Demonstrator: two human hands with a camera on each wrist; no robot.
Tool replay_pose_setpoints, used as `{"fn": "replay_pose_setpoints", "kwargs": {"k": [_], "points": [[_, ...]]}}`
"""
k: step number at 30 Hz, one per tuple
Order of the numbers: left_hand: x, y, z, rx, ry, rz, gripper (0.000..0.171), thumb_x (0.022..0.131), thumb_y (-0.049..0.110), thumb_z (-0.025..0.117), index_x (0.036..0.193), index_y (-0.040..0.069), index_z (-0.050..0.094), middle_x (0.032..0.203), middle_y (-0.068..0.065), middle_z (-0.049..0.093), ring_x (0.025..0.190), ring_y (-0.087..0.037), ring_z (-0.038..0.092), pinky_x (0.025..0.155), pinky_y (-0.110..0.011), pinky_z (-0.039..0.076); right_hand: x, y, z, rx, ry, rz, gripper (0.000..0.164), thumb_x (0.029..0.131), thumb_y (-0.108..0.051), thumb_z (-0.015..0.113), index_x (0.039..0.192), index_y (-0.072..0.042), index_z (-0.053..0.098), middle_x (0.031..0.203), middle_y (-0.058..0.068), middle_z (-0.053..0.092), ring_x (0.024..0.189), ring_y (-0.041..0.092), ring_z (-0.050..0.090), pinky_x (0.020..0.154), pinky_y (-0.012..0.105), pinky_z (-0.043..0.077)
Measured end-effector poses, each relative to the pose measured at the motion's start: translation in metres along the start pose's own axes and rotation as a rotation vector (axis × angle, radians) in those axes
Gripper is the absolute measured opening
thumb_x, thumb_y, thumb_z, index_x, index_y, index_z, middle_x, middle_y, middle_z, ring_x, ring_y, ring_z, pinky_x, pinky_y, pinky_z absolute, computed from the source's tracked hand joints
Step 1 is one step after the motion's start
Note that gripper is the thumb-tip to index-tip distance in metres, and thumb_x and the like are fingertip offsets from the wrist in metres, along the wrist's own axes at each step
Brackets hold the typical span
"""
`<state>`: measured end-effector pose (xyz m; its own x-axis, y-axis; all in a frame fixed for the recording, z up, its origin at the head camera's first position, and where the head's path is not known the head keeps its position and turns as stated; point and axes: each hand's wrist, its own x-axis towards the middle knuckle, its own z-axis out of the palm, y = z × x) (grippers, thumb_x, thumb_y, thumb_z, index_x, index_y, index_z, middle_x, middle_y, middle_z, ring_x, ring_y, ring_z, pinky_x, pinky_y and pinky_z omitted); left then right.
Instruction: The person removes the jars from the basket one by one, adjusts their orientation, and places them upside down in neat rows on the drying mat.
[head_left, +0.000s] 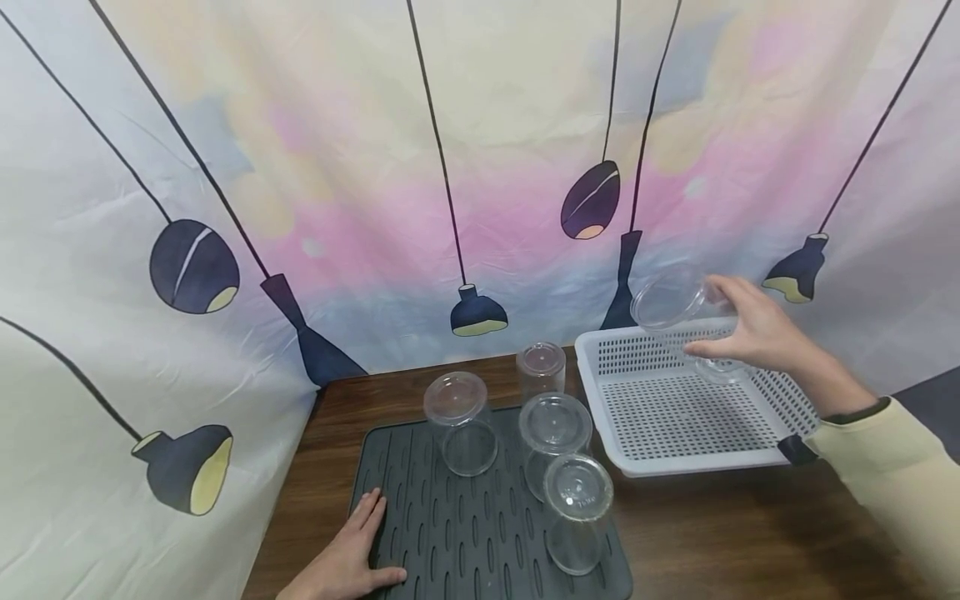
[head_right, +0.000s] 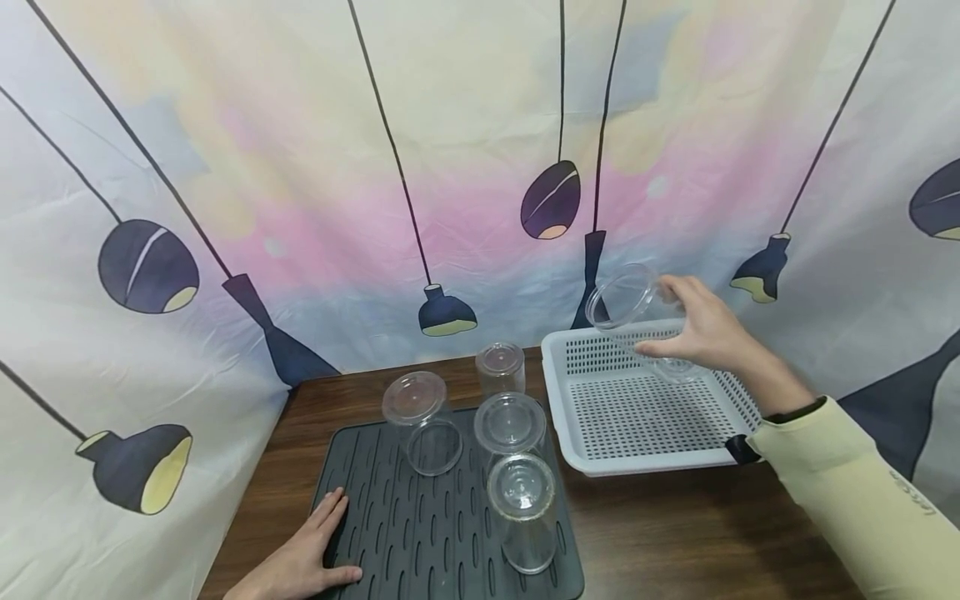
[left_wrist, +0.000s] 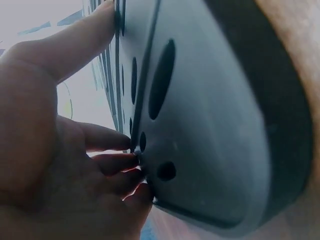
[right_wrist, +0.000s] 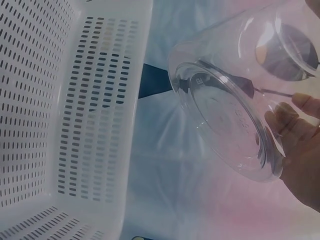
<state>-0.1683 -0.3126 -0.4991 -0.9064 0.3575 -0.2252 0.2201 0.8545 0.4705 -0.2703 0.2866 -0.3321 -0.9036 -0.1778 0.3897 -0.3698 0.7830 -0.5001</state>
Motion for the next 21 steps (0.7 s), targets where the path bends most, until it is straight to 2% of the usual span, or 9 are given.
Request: {"fn": "replay_pose_setpoints", "kwargs": {"k": [6,14,21], "points": [[-0.003,0.006,-0.011,-0.037,0.013,-0.016,0.112,0.077,0.056,0.075,0.149,-0.012,0.024,0.158,-0.031,0.013,0.144,-0.051,0.014,0.106,-0.066,0.03,0.002,-0.001,0.003,0.001,0.003,-0.025,0.104,0.066,-0.036,0.09,0.147,0.0,0.035,0.135,0.026,0.044,0.113,0.044,0.049,0.087,0.071,0.039],[-0.004,0.021,-0.037,0.012,0.128,0.019,0.109,0.078,0.053,0.076,0.153,-0.004,0.022,0.161,-0.023,0.014,0.147,-0.044,0.013,0.107,-0.06,0.034,0.006,-0.006,0.002,-0.014,-0.008,-0.043,0.106,0.065,-0.035,0.09,0.148,-0.001,0.034,0.135,0.026,0.044,0.111,0.044,0.05,0.085,0.07,0.041],[-0.008,0.034,-0.051,0.058,0.183,0.038,0.11,0.079,0.063,0.069,0.156,0.003,0.018,0.163,-0.016,0.013,0.149,-0.039,0.014,0.108,-0.058,0.035,0.006,-0.007,0.002,-0.024,-0.023,-0.047,0.105,0.065,-0.035,0.09,0.147,-0.001,0.034,0.135,0.025,0.044,0.11,0.044,0.05,0.084,0.068,0.042]]}}
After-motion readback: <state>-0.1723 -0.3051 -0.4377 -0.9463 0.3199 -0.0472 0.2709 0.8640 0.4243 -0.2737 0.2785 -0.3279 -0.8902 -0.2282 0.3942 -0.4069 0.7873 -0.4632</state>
